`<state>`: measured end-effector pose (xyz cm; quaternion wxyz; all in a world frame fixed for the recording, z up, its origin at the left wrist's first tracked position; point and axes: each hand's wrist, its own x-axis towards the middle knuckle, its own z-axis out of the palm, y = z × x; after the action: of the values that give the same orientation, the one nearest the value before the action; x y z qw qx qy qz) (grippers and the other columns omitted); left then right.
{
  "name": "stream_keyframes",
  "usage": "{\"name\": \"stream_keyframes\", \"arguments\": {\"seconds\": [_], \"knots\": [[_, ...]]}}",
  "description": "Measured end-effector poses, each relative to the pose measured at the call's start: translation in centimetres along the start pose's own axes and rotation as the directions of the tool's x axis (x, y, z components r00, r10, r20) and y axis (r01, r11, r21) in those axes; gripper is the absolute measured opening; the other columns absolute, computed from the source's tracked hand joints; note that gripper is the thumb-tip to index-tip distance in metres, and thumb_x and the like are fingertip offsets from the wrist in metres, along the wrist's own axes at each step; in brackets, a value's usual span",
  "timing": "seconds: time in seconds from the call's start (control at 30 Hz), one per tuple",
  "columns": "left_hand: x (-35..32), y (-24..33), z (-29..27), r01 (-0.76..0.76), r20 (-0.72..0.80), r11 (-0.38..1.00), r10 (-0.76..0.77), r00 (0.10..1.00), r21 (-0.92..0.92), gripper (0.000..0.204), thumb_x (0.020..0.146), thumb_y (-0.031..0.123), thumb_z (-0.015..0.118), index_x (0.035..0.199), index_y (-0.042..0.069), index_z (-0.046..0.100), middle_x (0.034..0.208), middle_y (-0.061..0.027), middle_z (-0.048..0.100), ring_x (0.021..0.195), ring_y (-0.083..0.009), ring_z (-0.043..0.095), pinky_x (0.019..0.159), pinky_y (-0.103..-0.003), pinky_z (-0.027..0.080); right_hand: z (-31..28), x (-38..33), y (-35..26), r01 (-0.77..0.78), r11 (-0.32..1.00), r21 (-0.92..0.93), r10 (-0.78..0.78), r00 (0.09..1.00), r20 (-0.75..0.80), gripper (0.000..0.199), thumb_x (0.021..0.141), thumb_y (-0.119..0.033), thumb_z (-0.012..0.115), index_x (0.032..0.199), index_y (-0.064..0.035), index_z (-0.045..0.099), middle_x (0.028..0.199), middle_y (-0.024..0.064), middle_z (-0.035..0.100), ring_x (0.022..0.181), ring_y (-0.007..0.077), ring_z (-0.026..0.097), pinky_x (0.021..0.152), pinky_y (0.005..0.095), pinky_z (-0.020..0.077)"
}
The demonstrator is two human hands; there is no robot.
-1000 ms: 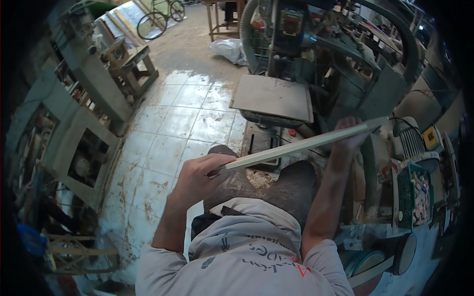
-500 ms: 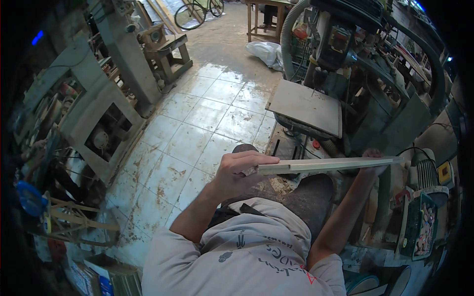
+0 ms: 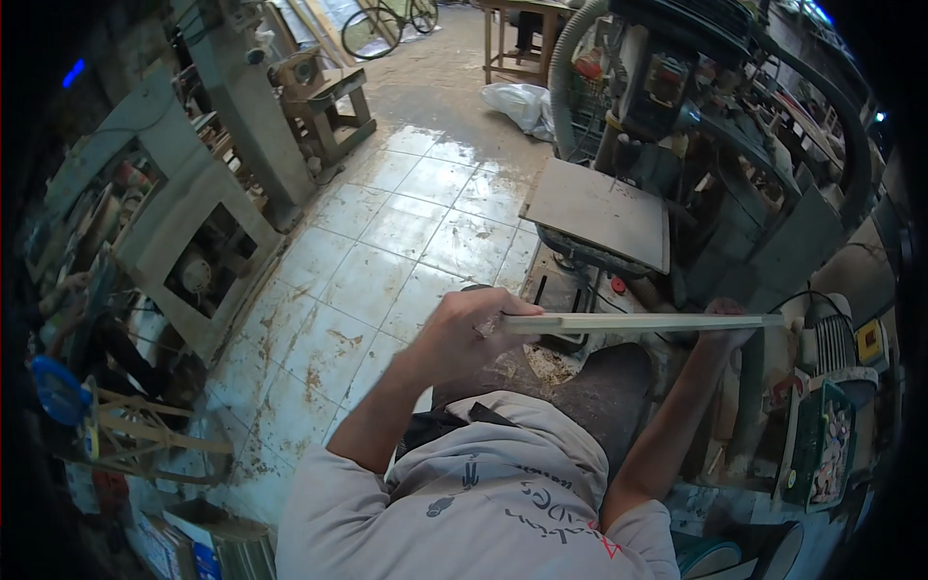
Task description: The person operates a drill press to create holes in rectangular wooden planks. They repeatedly position the wood under the drill bit, lower the machine to drill, and then inspect the finished holes before moving the pieces to a nearby container.
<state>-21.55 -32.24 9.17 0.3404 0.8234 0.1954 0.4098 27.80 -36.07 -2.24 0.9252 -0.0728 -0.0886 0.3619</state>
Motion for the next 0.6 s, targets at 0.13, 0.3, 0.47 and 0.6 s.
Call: {"name": "stream_keyframes", "arguments": {"seconds": [0.13, 0.3, 0.47, 0.6], "knots": [[1.6, 0.4, -1.0, 0.082, 0.324, 0.878, -0.259, 0.910, 0.471, 0.024, 0.080, 0.005, 0.067, 0.102, 0.003, 0.059, 0.099, -0.0128, 0.069, 0.090, -0.0280, 0.067, 0.077, -0.035, 0.054, 3.0, -2.3, 3.1, 0.121, 0.983, -0.142, -0.124, 0.992, -0.014, 0.057, 0.091, -0.066, 0.032, 0.064, -0.0170, 0.042, 0.048, -0.0009, 0.036, 0.038, 0.0147, 0.035, 0.037, 0.0291, 0.0305], [3.6, -0.7, 3.1, -0.094, 0.375, 0.929, -0.051, 0.926, 0.359, 0.037, 0.086, 0.006, 0.059, 0.122, 0.009, 0.053, 0.104, -0.0137, 0.065, 0.094, -0.0343, 0.063, 0.080, -0.041, 0.052, 9.3, -6.4, 10.3, 0.141, 0.974, -0.176, -0.159, 0.983, -0.093, 0.049, 0.095, -0.057, 0.038, 0.069, -0.0152, 0.040, 0.049, 0.0011, 0.038, 0.038, 0.0147, 0.038, 0.036, 0.0259, 0.0313], [7.2, -1.8, 6.1, -0.119, 0.413, 0.944, -0.021, 0.911, 0.309, 0.052, 0.086, 0.006, 0.059, 0.136, 0.011, 0.046, 0.108, -0.0146, 0.065, 0.089, -0.0337, 0.065, 0.075, -0.041, 0.054, 9.1, -7.5, 15.3, 0.105, 0.951, -0.290, -0.151, 0.978, -0.140, 0.061, 0.093, -0.070, 0.033, 0.060, -0.0176, 0.036, 0.044, 0.0012, 0.036, 0.036, 0.0150, 0.035, 0.035, 0.0272, 0.0298], [7.7, -4.3, 6.3, -0.137, 0.397, 0.930, -0.010, 0.918, 0.341, 0.056, 0.084, 0.001, 0.060, 0.138, 0.012, 0.046, 0.111, -0.0146, 0.066, 0.080, -0.0306, 0.068, 0.065, -0.038, 0.056, 5.6, -6.2, 16.7, -0.030, 0.983, -0.184, 0.022, 0.999, -0.050, 0.060, 0.096, -0.065, 0.029, 0.067, -0.0147, 0.043, 0.051, 0.0040, 0.048, 0.040, 0.0186, 0.044, 0.042, 0.0322, 0.0420]]}}
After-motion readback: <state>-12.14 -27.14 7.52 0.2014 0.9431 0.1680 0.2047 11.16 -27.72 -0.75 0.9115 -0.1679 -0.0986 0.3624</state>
